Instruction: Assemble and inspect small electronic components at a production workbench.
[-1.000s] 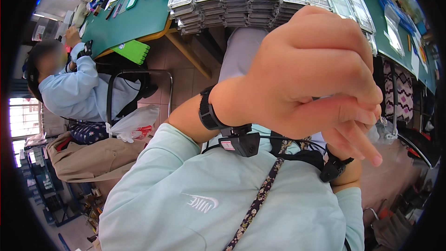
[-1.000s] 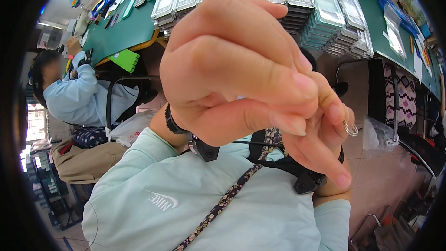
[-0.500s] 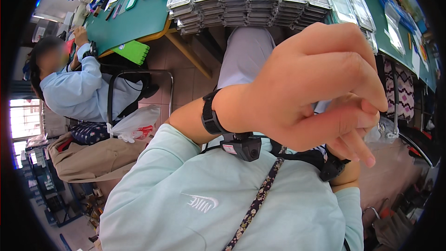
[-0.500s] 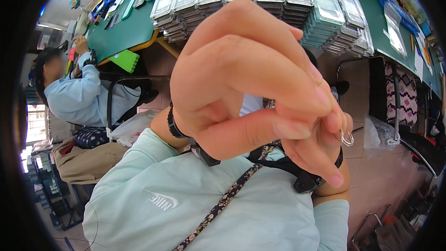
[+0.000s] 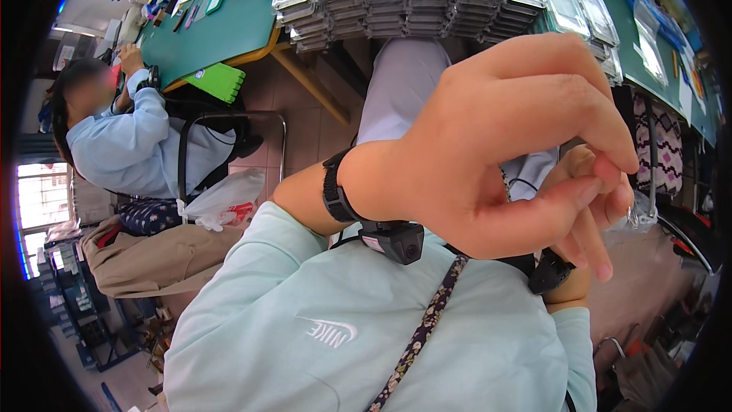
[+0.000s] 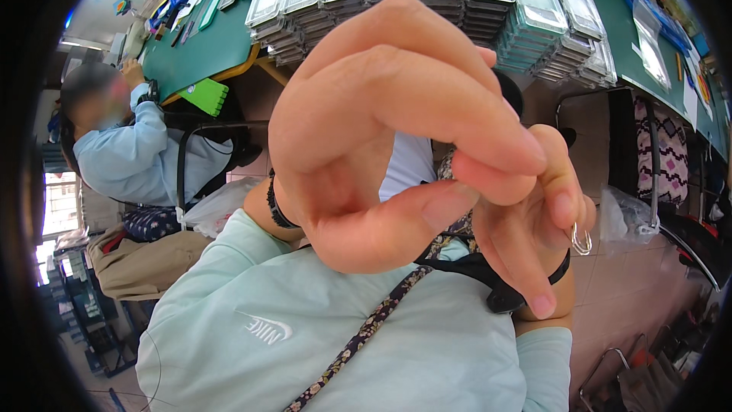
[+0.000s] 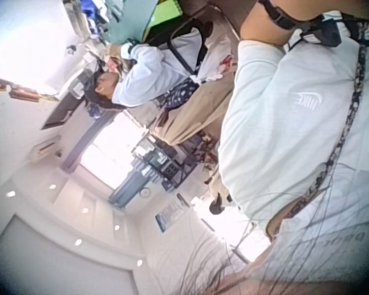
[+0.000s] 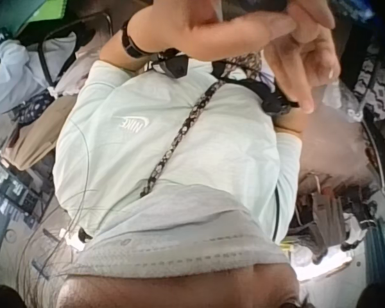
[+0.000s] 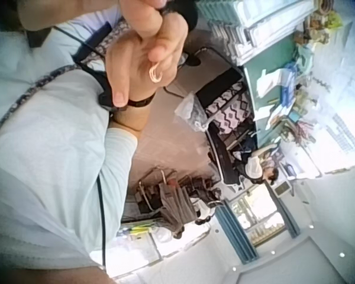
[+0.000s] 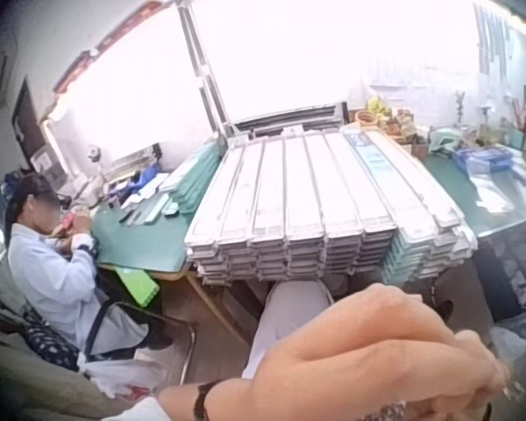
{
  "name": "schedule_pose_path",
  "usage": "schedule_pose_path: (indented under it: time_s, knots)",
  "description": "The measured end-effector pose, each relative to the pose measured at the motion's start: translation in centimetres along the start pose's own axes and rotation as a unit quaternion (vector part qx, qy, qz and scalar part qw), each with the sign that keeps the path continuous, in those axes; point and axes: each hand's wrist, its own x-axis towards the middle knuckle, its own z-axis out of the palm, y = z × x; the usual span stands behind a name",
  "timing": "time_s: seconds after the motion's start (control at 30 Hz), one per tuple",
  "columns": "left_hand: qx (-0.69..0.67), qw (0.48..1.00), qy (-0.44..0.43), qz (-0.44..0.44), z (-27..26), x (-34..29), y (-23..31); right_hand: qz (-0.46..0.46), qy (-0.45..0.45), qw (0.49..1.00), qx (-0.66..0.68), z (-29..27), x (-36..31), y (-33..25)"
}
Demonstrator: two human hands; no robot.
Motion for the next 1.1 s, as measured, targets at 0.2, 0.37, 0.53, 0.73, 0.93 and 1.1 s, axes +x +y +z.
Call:
schedule_pose_path:
  time_s: [0.2, 0.37, 0.53, 0.73, 0.93, 1.1]
  knots:
    - [0.015, 1.000, 0.011, 0.008, 0.0, -0.1, 0.1, 0.002, 0.069, 0.998, -0.005, 0.9, -0.2, 0.1]
    - [0.014, 1.000, 0.019, 0.001, 0.2, -0.1, 0.2, -0.004, 0.066, 0.998, -0.008, 0.6, -0.6, 0.1]
    - [0.030, 0.999, 0.028, 0.023, 0.6, -0.1, -0.8, -0.009, -0.019, 1.000, -0.003, -0.9, -0.1, 0.2]
    - [-0.017, 0.995, 0.079, 0.052, 1.1, -0.5, -0.7, -0.010, -0.003, 1.000, -0.015, -0.6, -0.4, 0.1]
    - [-0.007, 0.999, 0.045, 0.010, 1.3, -0.5, -0.7, -0.023, -0.023, 0.999, -0.016, -1.2, 0.6, 0.7]
    - [-0.052, 0.997, 0.052, 0.008, 1.4, -0.7, -0.9, -0.050, -0.029, 0.998, 0.012, -0.4, 0.6, 0.7]
